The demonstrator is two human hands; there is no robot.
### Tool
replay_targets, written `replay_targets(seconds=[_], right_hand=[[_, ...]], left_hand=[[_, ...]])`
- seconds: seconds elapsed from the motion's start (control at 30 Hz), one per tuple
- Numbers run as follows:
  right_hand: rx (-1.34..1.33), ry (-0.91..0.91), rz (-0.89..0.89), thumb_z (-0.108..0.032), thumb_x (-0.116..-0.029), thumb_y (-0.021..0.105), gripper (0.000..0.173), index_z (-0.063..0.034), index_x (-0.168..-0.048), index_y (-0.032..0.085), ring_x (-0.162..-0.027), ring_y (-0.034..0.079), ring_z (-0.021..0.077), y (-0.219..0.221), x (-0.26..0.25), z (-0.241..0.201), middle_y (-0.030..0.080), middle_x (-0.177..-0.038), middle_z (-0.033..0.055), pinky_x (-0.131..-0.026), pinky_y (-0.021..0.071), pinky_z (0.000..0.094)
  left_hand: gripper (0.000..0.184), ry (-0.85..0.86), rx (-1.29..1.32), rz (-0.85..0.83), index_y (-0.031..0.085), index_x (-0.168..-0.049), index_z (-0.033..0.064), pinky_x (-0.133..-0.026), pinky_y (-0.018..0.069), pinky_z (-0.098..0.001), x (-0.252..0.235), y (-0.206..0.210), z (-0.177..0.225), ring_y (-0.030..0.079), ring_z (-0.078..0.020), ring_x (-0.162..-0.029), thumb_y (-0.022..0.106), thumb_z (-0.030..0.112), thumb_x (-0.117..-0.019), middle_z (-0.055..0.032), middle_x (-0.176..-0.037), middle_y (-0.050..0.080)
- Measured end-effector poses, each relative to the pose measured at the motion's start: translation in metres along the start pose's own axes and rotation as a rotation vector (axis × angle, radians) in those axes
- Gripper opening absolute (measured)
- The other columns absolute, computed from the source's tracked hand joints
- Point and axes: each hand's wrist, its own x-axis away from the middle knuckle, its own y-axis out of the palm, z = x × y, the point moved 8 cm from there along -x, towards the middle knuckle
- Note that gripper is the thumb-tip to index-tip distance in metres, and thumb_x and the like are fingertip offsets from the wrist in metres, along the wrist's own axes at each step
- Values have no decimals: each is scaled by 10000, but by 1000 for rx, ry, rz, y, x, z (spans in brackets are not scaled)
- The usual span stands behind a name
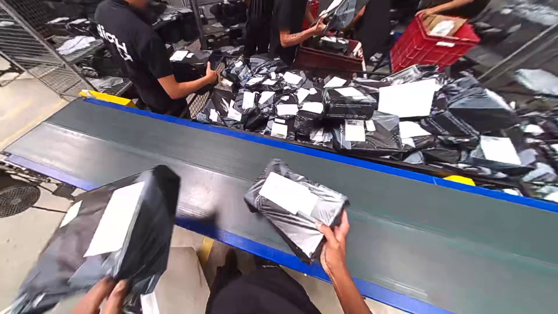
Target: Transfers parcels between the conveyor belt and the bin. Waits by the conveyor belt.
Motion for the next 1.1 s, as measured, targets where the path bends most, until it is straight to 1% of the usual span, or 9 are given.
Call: replay_targets(seconds=[0.17, 0.23, 0.33, 0.47, 0.6, 0.83, 0.93, 1.0, 1.1], right_hand=[[-44, 61, 302, -194, -813, 759, 1090, -248, -1649, 62, -1313, 550, 255, -70, -5, 27, 396, -1570, 149, -977, 560, 456], [-109, 163, 397, -225, -855, 725, 1003, -297, -1638, 101, -1140, 640, 239, -75, 4, 45, 505, -1458, 131, -818, 603, 448], [-204, 271, 480, -260, -893, 694, 929, -351, -1617, 118, -1011, 677, 237, -63, 22, 68, 570, -1346, 111, -700, 604, 457], [-230, 290, 486, -278, -932, 663, 846, -362, -1601, 153, -930, 688, 235, -7, 21, 78, 599, -1273, 102, -625, 594, 440], [-296, 277, 473, -258, -938, 655, 720, -295, -1555, 286, -884, 707, 233, 52, 10, 77, 650, -1175, 94, -618, 608, 435], [-503, 94, 362, -309, -1015, 506, 468, -88, -1421, 431, -1122, 651, 292, 155, -93, 0, 635, -1238, 161, -900, 570, 559], [-545, 4, 273, -502, -1019, 521, 652, -166, -1539, 315, -1179, 638, 368, 205, -199, -48, 597, -1359, 183, -891, 568, 637], [-503, 120, 222, -735, -903, 574, 911, -293, -1600, 188, -1272, 574, 445, 236, -254, -51, 469, -1523, 182, -893, 552, 696], [-217, 245, -59, -677, -954, 554, 819, -254, -1594, 270, -1270, 581, 433, 297, -252, -30, 443, -1539, 191, -879, 586, 624]], left_hand=[[412, -52, -124, -467, 741, -898, 57, -805, 582, -544, -14, 166, -89, 713, -275, -876, 456, 345, -972, -114, -877, 724], [353, -229, 53, -504, 729, -955, 30, -829, 588, -485, 2, 211, -129, 708, -222, -884, 490, 290, -959, -110, -916, 722], [304, -600, 524, -238, 575, -1145, -51, -873, 582, -405, 0, 213, -176, 661, -190, -964, 550, 180, -948, -137, -1072, 648], [776, -975, 624, 46, 374, -1502, 22, -950, 549, -529, -52, 203, -242, 611, -319, -1194, 600, 552, -981, -225, -1396, 542], [736, -926, 499, 45, 537, -1392, 20, -961, 570, -485, -130, 209, -275, 680, -245, -1098, 805, 455, -861, -165, -1226, 680], [602, -823, 517, -65, 554, -1385, 36, -965, 557, -431, -185, 199, -313, 672, -190, -1081, 787, 308, -901, -136, -1235, 677], [574, -800, 543, -144, 578, -1368, 52, -941, 570, -421, -193, 209, -318, 683, -177, -1048, 787, 312, -900, -121, -1209, 690], [573, -784, 562, -188, 581, -1361, 53, -937, 573, -419, -196, 216, -316, 686, -175, -1044, 789, 322, -900, -118, -1196, 697], [588, -749, 577, -241, 569, -1365, 35, -939, 574, -430, -195, 224, -303, 687, -190, -1048, 786, 325, -902, -128, -1186, 699]])
